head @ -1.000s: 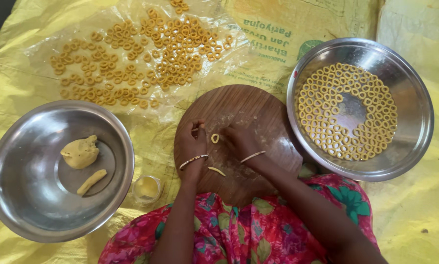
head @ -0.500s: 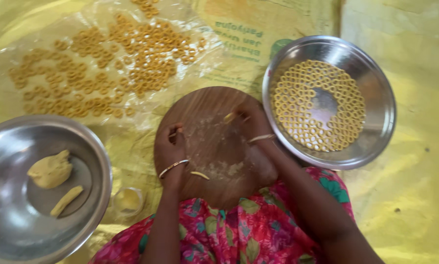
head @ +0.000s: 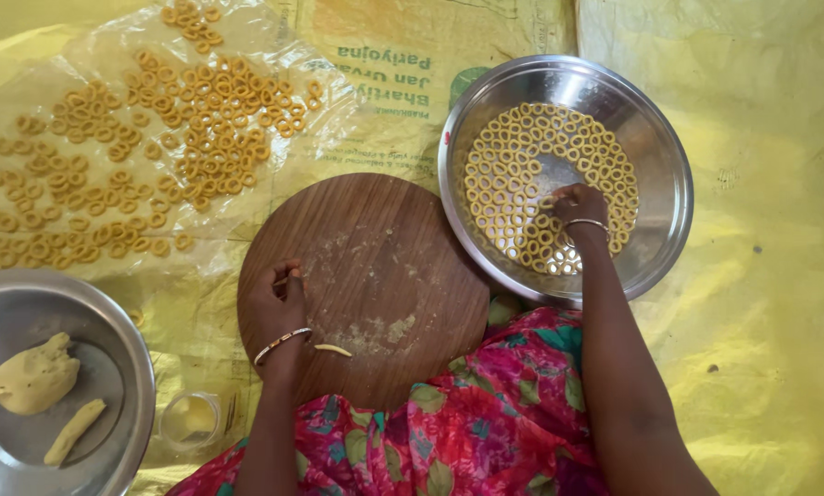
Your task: The person rolls small pieces of dough into thin ropes on a wooden board, then joins the ends to form small rings. The finished rings are placed into a large metal bowl. The person repeats this process continuously.
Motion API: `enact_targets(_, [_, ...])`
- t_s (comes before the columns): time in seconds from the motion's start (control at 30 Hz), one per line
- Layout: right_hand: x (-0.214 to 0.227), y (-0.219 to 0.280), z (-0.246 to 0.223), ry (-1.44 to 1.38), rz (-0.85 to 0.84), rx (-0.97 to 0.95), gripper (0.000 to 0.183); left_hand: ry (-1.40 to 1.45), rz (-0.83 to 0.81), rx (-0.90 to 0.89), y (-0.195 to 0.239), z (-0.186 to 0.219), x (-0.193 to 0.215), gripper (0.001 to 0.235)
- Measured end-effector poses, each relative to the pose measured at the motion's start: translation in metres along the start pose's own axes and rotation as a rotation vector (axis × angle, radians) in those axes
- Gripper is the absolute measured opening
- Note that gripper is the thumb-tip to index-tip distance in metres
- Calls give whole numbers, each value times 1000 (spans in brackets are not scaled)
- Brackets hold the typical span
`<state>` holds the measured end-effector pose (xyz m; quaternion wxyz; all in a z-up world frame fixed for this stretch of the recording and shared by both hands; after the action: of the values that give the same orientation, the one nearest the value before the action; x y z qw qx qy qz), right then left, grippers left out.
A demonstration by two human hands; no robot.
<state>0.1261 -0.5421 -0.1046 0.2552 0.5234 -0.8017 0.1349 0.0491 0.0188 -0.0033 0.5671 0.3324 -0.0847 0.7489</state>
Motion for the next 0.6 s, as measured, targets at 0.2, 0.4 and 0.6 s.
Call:
enact_targets(0.2, [-5,1,-10,-78,28,-110,14,63,8,-40,-4,-10,-8,19])
enact_targets(0.4, [-8,-1,-11,-105,-2,-106,14,118,-14,-21,-5,-12,-11,18])
enact_targets(0.6, [-10,-2,-13,20,-12,-16,13,101,-13,-40,-3,-7,-8,19])
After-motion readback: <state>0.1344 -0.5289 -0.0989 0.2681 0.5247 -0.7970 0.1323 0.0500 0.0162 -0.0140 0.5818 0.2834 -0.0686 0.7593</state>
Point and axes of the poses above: each hand's wrist, its own y-axis away from the middle knuckle, its own x-axis out of the back of the hand, z = x × y, the point moved 5 cm from there along -y, towards the middle knuckle, and after that the axes turned 13 degrees about -y, right-handed, at the moved point
